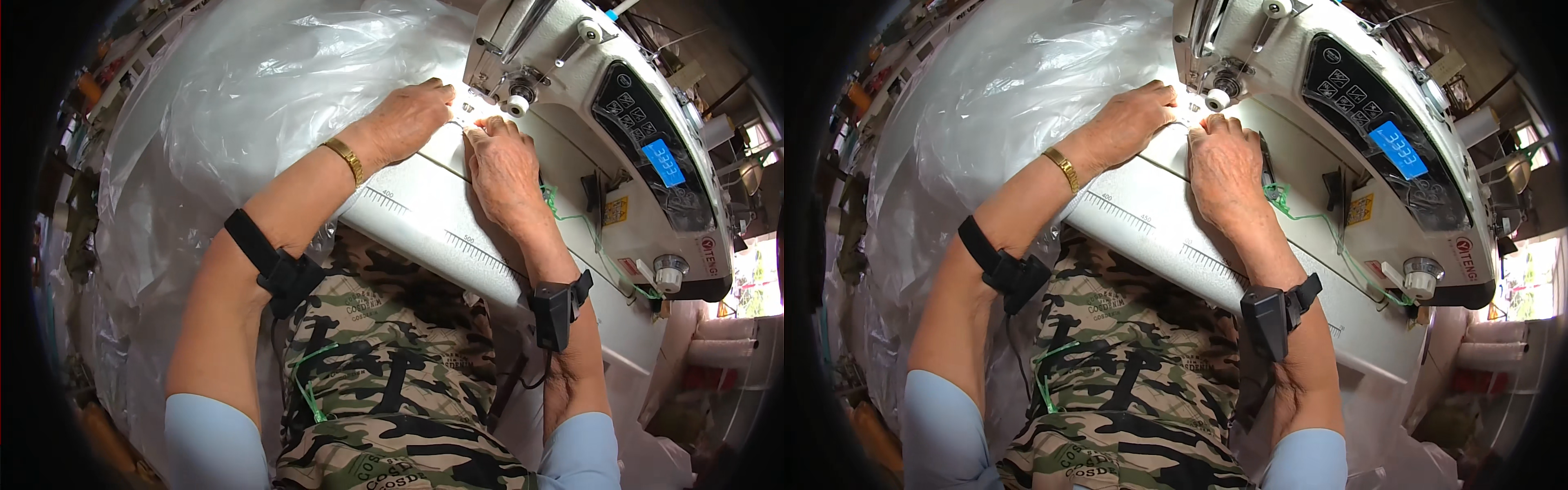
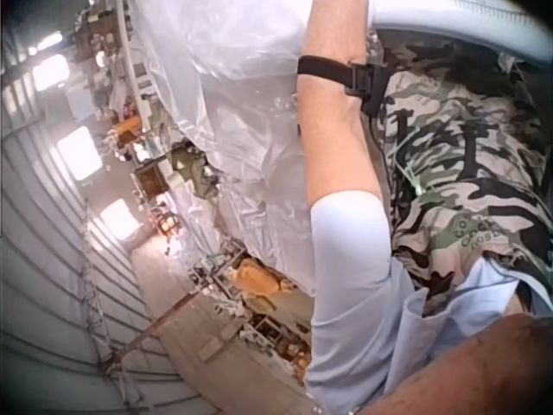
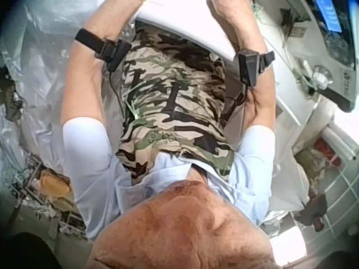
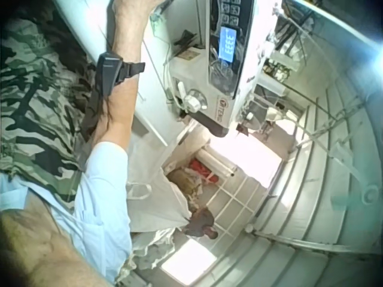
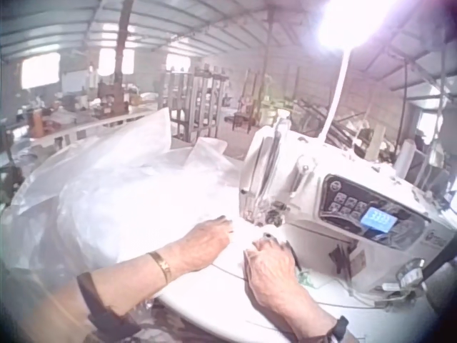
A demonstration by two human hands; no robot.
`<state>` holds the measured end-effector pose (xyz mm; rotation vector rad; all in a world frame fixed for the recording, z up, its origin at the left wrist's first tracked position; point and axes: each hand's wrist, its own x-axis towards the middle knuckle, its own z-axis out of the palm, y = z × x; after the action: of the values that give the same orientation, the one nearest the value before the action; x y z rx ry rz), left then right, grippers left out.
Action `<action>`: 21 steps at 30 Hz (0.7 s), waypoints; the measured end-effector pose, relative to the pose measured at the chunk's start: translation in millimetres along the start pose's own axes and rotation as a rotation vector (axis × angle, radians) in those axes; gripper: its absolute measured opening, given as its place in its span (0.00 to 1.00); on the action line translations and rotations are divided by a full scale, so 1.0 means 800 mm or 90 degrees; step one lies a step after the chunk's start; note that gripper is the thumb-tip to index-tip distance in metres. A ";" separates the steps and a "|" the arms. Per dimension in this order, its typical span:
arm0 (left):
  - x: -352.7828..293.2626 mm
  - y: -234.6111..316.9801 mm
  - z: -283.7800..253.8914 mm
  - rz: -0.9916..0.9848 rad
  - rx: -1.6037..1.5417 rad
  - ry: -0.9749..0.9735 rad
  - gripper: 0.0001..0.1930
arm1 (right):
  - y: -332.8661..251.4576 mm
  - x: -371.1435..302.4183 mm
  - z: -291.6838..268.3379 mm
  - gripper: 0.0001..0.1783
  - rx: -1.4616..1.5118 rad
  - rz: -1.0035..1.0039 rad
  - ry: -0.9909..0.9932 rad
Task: Sewing together large white plastic sheets using an industrial sewing machine.
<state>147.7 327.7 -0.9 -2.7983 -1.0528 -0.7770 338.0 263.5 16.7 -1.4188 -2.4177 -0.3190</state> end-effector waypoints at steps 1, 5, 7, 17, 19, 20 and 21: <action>0.003 0.001 0.000 0.005 0.016 -0.008 0.07 | 0.003 0.001 0.002 0.13 -0.002 0.011 -0.003; -0.002 -0.003 0.005 0.025 0.017 0.055 0.05 | -0.005 0.003 0.002 0.13 0.000 0.015 -0.005; -0.002 -0.005 0.004 0.014 0.020 0.023 0.05 | -0.006 0.004 0.000 0.15 -0.010 0.022 -0.020; 0.011 -0.001 0.000 0.039 -0.015 0.028 0.09 | 0.002 0.004 0.001 0.14 -0.044 0.051 0.024; -0.002 0.000 -0.008 -0.057 -0.095 -0.023 0.13 | -0.006 0.009 0.005 0.15 -0.057 0.078 -0.013; -0.013 0.006 -0.021 -0.041 -0.083 0.018 0.15 | -0.006 0.009 0.022 0.16 -0.029 0.096 0.011; -0.023 0.017 -0.030 -0.024 -0.082 0.059 0.18 | -0.011 0.008 0.018 0.14 0.013 0.115 0.002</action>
<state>134.0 300.5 12.9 -2.8214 -1.0814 -1.0024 324.9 269.0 5.3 -1.6122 -2.2618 -0.2519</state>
